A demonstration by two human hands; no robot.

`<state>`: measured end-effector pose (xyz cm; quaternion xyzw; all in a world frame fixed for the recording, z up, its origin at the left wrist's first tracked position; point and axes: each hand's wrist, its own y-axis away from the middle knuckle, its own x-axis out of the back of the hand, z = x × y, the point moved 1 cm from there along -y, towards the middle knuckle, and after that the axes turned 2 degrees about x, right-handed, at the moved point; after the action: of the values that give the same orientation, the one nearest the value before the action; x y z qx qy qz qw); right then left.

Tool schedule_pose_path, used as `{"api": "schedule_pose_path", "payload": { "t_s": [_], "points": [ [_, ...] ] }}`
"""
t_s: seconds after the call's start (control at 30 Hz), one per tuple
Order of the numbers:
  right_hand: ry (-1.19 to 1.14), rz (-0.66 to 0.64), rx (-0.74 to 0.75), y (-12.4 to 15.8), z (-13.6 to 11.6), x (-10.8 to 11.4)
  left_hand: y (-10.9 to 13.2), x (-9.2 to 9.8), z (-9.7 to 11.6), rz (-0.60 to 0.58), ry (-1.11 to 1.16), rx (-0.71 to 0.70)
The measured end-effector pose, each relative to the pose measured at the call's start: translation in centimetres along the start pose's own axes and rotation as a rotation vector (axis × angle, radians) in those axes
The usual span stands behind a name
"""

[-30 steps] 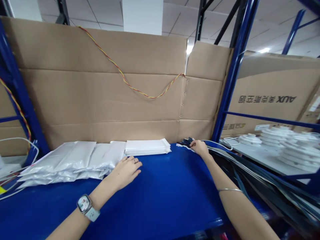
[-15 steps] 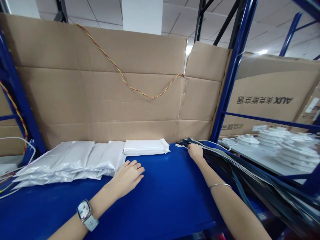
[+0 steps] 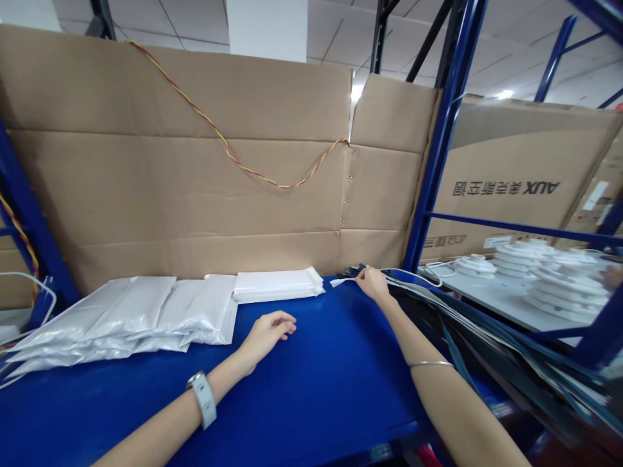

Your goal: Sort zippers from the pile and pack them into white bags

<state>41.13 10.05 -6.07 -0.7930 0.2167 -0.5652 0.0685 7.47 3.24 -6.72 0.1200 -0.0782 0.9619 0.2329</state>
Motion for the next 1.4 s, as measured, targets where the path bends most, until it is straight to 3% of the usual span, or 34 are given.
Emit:
{"api": "schedule_pose_path", "payload": {
  "t_s": [0.13, 0.27, 0.37, 0.47, 0.63, 0.7, 0.8, 0.9, 1.03, 1.23, 1.4],
  "points": [
    [-0.181, -0.166, 0.106, 0.2, -1.0, 2.4, -4.1, -4.6, -0.1, 0.078, 0.493, 0.130],
    [-0.312, -0.290, 0.171, 0.8, -2.3, 3.8, -7.6, -10.1, 0.5, -0.024, 0.640, 0.132],
    [-0.368, -0.343, 0.184, 1.3, -2.6, 4.7, -9.6, -13.0, 0.4, -0.026, 0.748, 0.123],
    [-0.399, -0.411, 0.191, 1.8, -2.2, 5.5, -11.5, -14.5, 0.1, 0.032, 0.856, 0.109],
    [-0.350, -0.657, 0.167, 2.2, -1.6, 5.4, -14.1, -15.1, -0.1, 0.061, 1.000, 0.087],
    [-0.325, -0.685, 0.151, 2.2, -1.4, 5.1, -14.8, -15.4, -0.3, 0.086, 1.039, 0.104],
    [-0.280, -0.593, 0.110, 1.5, -0.7, 4.6, -15.5, -15.8, -0.6, 0.158, 1.101, 0.140],
    [-0.180, -0.345, 0.034, 0.6, 0.6, 4.1, -15.8, -15.8, -0.9, 0.185, 1.147, 0.168],
    [-0.011, -0.055, -0.046, 0.0, 1.9, 2.0, -15.6, -15.5, -1.2, 0.134, 1.170, 0.183],
    [0.162, 0.104, -0.069, -0.4, 1.9, -1.8, -15.6, -15.2, -1.4, 0.134, 1.199, 0.220],
    [0.240, 0.175, -0.061, -1.0, 2.1, -2.5, -15.6, -15.2, -1.4, 0.136, 1.205, 0.240]
  ]
}}
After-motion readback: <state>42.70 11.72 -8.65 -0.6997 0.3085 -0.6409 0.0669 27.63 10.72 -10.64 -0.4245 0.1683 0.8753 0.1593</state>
